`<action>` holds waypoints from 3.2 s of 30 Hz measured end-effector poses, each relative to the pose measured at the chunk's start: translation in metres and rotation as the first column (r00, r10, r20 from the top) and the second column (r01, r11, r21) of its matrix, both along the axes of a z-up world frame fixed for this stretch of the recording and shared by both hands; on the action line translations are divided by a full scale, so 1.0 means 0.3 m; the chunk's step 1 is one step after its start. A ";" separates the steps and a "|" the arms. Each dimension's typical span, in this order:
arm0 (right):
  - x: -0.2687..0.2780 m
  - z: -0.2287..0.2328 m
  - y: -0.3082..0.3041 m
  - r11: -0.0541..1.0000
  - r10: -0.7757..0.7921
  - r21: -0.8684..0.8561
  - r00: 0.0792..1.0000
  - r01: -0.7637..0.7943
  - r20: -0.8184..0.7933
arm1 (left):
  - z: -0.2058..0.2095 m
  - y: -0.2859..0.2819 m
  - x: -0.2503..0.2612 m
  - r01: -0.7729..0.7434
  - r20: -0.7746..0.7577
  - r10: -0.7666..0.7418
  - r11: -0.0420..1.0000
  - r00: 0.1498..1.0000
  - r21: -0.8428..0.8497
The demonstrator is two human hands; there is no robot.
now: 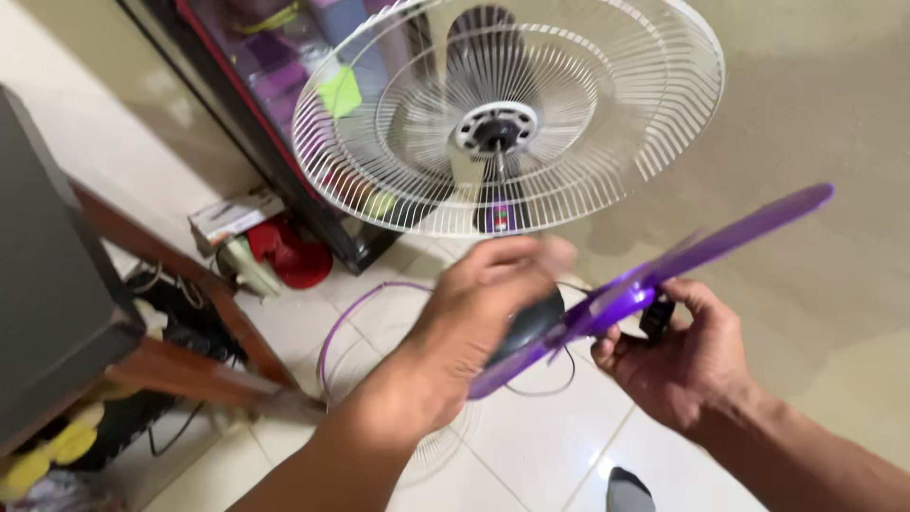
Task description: The person disassembles a standing electric fan by removing the front grille, fan blades, and rear grille. They then reassemble the fan by attaching the rear grille, fan blades, and front grille back onto the fan stand.
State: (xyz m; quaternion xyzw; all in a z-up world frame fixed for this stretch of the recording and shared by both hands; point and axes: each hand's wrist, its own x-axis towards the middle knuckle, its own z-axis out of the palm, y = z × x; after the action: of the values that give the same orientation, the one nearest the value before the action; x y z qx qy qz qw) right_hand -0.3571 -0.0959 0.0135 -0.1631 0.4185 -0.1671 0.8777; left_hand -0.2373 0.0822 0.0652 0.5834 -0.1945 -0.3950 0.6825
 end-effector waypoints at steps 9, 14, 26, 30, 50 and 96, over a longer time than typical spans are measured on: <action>-0.068 0.049 0.272 0.998 0.030 -0.059 1.000 -0.030 0.002 | 0.048 0.257 -0.140 0.097 0.180 -0.106 0.994 0.978 0.057; -0.122 -0.006 0.398 0.987 0.098 -0.123 0.993 -0.106 -0.071 | 0.065 0.407 -0.242 -0.106 0.482 0.015 0.981 0.876 0.163; -0.083 -0.489 0.295 0.870 0.369 -0.170 0.839 -0.464 -0.401 | -0.441 0.676 -0.095 -0.518 -0.222 0.655 0.725 0.722 0.453; -0.013 -0.687 0.313 0.775 0.442 -0.212 0.751 -0.595 -0.490 | -0.828 0.735 -0.004 -0.589 -0.366 0.773 0.632 0.517 0.504; 0.216 -1.535 0.439 0.750 0.397 -0.289 0.755 -0.595 -0.522 | -1.796 0.835 0.186 -0.586 -0.495 0.843 0.513 0.208 0.627; -0.030 0.063 0.439 0.668 0.427 -0.264 0.649 -0.696 -0.630 | -0.271 0.646 -0.005 -0.401 -0.442 0.655 0.739 0.612 0.541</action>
State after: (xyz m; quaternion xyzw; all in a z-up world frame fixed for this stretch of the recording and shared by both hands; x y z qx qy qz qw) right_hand -0.3660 0.0359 0.0325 -0.5417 0.5068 0.0754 0.6663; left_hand -0.2386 0.2762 -0.0161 0.5782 0.3028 -0.3658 0.6634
